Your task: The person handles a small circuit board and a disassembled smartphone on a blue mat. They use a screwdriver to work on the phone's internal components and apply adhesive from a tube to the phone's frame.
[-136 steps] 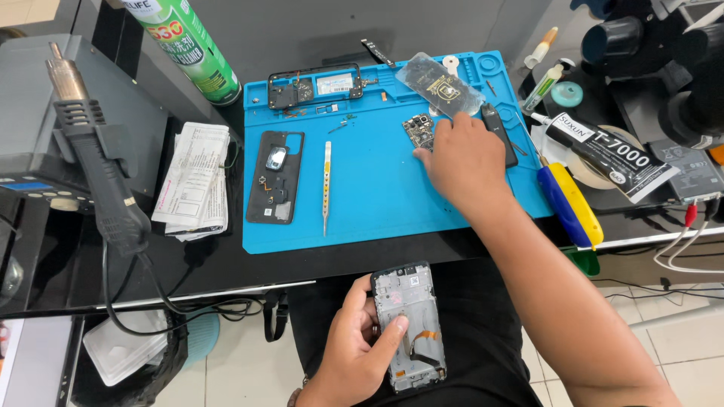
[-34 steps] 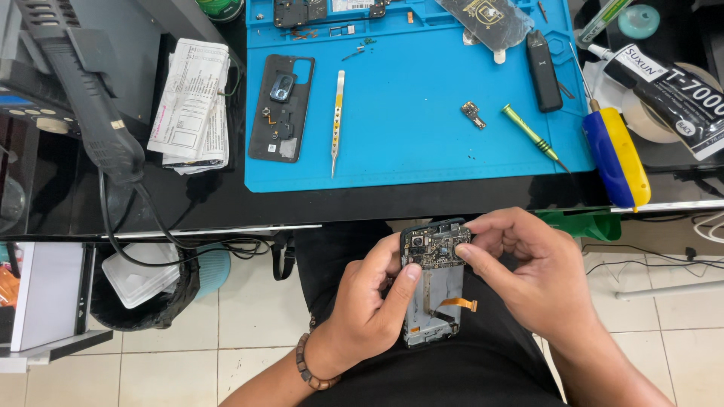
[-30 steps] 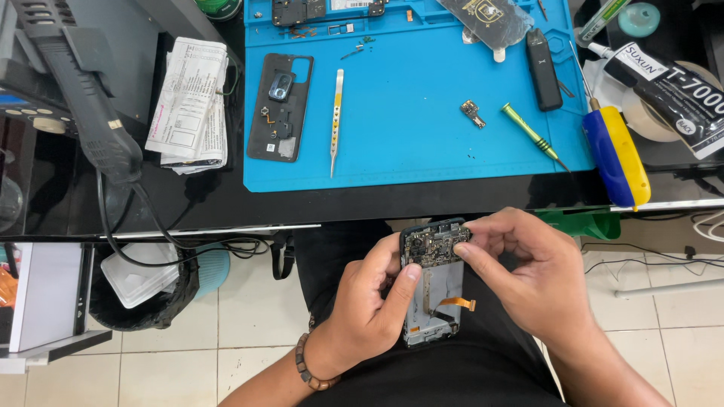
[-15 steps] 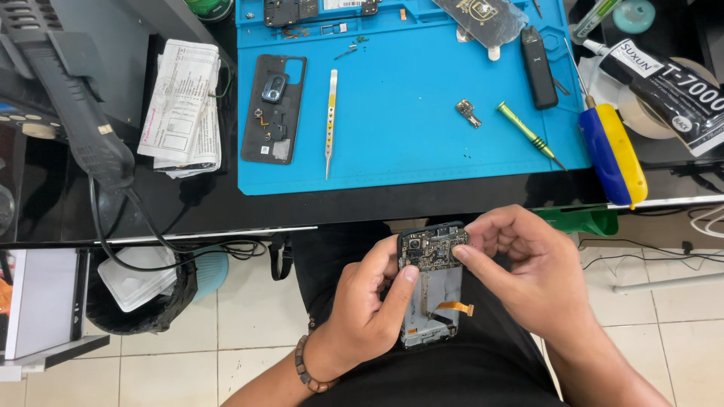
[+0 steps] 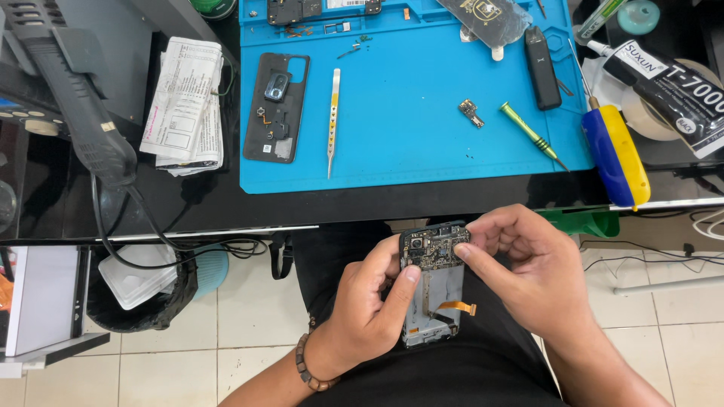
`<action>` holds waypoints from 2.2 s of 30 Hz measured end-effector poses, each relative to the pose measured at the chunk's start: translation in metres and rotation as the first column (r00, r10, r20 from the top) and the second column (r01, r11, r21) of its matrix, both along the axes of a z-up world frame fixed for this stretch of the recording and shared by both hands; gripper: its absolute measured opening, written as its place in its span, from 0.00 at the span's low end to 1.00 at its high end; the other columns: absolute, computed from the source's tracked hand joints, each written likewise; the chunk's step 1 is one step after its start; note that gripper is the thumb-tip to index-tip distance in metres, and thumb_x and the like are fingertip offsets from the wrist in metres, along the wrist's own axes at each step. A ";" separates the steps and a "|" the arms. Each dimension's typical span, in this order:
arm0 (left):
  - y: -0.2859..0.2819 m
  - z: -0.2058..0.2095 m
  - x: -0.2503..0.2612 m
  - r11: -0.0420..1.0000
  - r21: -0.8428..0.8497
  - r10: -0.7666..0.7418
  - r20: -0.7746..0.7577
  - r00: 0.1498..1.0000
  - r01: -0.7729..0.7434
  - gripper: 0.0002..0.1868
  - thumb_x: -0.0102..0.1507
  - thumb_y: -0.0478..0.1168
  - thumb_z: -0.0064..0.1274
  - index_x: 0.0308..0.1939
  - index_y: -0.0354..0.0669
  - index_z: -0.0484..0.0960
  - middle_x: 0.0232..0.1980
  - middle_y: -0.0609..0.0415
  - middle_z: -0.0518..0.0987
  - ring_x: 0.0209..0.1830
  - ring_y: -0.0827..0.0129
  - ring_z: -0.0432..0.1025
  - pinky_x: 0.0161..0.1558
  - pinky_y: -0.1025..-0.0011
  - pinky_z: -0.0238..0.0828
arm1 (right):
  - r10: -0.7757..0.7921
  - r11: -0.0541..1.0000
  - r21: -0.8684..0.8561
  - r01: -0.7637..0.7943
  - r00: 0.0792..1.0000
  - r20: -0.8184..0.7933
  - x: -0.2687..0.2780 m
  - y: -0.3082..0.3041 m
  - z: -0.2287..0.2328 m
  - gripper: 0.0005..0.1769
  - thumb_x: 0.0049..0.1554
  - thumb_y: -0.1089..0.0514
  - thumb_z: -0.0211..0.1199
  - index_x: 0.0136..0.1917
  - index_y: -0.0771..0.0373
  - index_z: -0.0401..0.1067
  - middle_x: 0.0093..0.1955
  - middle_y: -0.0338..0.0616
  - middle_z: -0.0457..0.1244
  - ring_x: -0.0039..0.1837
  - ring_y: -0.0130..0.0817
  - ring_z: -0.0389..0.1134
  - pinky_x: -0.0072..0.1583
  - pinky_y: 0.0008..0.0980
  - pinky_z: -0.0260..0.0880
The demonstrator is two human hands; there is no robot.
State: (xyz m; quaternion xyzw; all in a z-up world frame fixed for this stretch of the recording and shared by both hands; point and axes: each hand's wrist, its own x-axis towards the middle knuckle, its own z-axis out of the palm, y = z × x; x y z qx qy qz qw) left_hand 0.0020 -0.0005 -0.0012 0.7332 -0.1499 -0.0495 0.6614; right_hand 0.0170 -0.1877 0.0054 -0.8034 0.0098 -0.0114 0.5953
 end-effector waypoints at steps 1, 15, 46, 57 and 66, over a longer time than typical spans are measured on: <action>0.000 0.000 0.000 1.000 -0.001 -0.002 -0.002 1.000 0.002 0.19 0.67 0.43 0.36 0.56 0.33 0.71 0.20 0.63 0.65 0.16 0.80 0.54 0.21 0.78 0.51 | -0.002 1.000 -0.001 0.002 1.000 -0.002 0.000 0.000 -0.001 0.09 0.48 0.66 0.68 0.42 0.64 0.71 0.33 0.38 0.64 0.35 0.21 0.63 0.42 0.18 0.67; -0.001 0.000 0.003 1.000 0.004 0.030 -0.080 0.996 -0.029 0.20 0.65 0.43 0.40 0.58 0.37 0.70 0.24 0.63 0.71 0.17 0.80 0.57 0.22 0.78 0.55 | 0.016 0.999 0.041 -0.016 1.000 0.008 0.004 0.001 -0.012 0.10 0.48 0.65 0.67 0.45 0.64 0.71 0.34 0.38 0.65 0.37 0.21 0.63 0.42 0.17 0.66; -0.006 -0.013 0.014 0.984 -0.149 0.065 -0.183 0.981 -0.093 0.15 0.64 0.44 0.45 0.47 0.38 0.79 0.41 0.55 0.73 0.38 0.72 0.71 0.39 0.76 0.70 | 0.139 0.949 0.289 -0.124 0.990 -0.033 0.007 0.002 -0.017 0.05 0.54 0.61 0.59 0.43 0.64 0.69 0.34 0.41 0.64 0.33 0.27 0.66 0.35 0.22 0.67; -0.012 -0.014 0.017 0.972 -0.184 0.103 -0.218 0.970 -0.144 0.14 0.64 0.43 0.45 0.44 0.40 0.81 0.41 0.53 0.76 0.43 0.68 0.71 0.45 0.71 0.70 | 0.127 0.970 0.213 -0.116 0.991 -0.041 0.005 -0.003 -0.017 0.04 0.54 0.60 0.60 0.40 0.64 0.69 0.30 0.39 0.63 0.31 0.25 0.66 0.35 0.23 0.67; -0.003 -0.023 0.040 0.940 -0.264 0.148 -0.254 0.956 -0.216 0.14 0.64 0.42 0.46 0.45 0.35 0.80 0.38 0.54 0.73 0.38 0.70 0.69 0.40 0.72 0.71 | 0.002 1.000 0.016 -0.003 0.998 0.065 0.052 -0.012 -0.003 0.07 0.55 0.67 0.55 0.48 0.70 0.69 0.35 0.50 0.67 0.36 0.32 0.68 0.40 0.23 0.69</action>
